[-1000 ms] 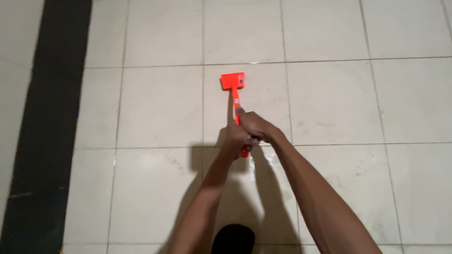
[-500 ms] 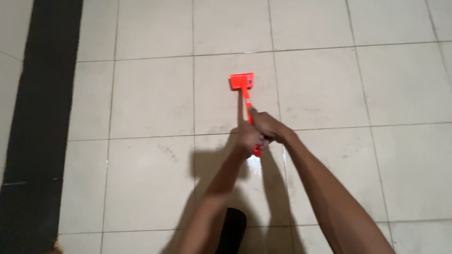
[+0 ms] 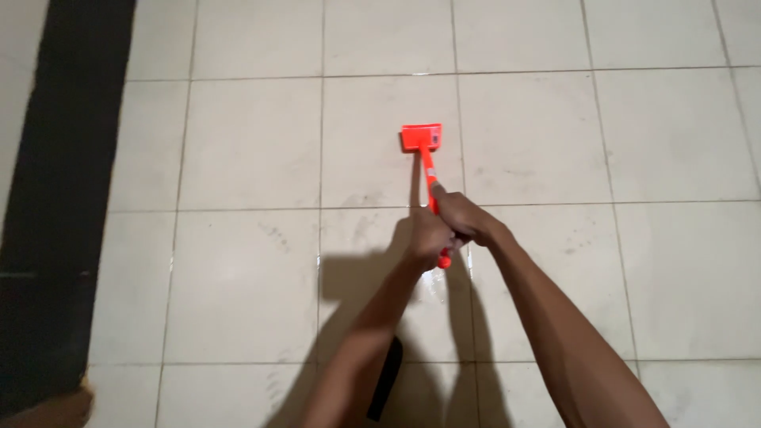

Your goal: The person uses a red squeegee mop to push water across a tiled bathroom floor. They repeatedly move the mop back and forth, directing water toward a drain and around a toilet base.

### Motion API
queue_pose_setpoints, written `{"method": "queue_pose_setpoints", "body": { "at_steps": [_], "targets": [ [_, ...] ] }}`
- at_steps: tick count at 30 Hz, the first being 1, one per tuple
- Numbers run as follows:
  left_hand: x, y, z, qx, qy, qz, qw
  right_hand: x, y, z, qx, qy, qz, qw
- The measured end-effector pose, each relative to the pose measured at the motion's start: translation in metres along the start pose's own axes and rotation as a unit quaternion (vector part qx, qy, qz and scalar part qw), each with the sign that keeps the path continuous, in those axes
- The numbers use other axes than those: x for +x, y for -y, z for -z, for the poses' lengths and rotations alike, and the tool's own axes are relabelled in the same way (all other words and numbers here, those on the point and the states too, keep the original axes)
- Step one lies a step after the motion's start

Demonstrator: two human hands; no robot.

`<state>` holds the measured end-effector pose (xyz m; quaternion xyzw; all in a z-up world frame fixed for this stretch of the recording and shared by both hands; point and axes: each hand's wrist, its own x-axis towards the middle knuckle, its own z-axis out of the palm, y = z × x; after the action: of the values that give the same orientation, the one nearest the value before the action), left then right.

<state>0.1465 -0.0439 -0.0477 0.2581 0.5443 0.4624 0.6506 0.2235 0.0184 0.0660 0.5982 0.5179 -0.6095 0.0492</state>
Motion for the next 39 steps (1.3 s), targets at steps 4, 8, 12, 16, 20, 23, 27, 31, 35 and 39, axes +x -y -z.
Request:
{"method": "queue_pose_setpoints", "body": {
  "at_steps": [4,8,12,16,20,23,27,31,35,39],
  "targets": [
    [-0.039,-0.013,0.041,-0.052,-0.076,0.095,0.991,0.012,0.009,-0.052,-0.040,0.035,0.030,0.998],
    [-0.088,-0.035,0.062,-0.097,-0.117,0.058,0.987,-0.009,0.028,-0.089,-0.079,0.095,0.058,0.991],
    [-0.086,-0.013,0.044,-0.129,-0.125,0.060,0.982,-0.024,0.018,-0.081,-0.097,0.109,0.037,0.989],
    [-0.071,-0.002,-0.012,-0.105,-0.117,0.078,0.985,-0.031,-0.021,-0.037,-0.083,0.064,0.007,0.995],
    [-0.047,0.016,-0.092,-0.040,-0.039,0.121,0.991,-0.055,-0.067,0.031,-0.044,0.005,-0.018,0.999],
    [-0.035,0.026,-0.137,0.016,0.005,0.154,0.988,-0.067,-0.105,0.072,-0.006,-0.031,-0.036,0.999],
    [-0.023,0.032,-0.172,0.027,0.023,0.137,0.990,-0.072,-0.127,0.099,0.032,-0.036,-0.059,0.997],
    [-0.004,0.019,-0.151,0.040,0.031,0.077,0.996,-0.041,-0.104,0.105,0.048,-0.041,-0.038,0.997],
    [0.036,-0.002,-0.124,-0.005,0.013,0.120,0.993,-0.001,-0.072,0.106,0.048,-0.042,-0.029,0.998],
    [0.067,-0.054,-0.098,0.006,0.016,0.112,0.994,0.039,-0.029,0.116,0.044,-0.038,-0.003,0.998]
  ]
}}
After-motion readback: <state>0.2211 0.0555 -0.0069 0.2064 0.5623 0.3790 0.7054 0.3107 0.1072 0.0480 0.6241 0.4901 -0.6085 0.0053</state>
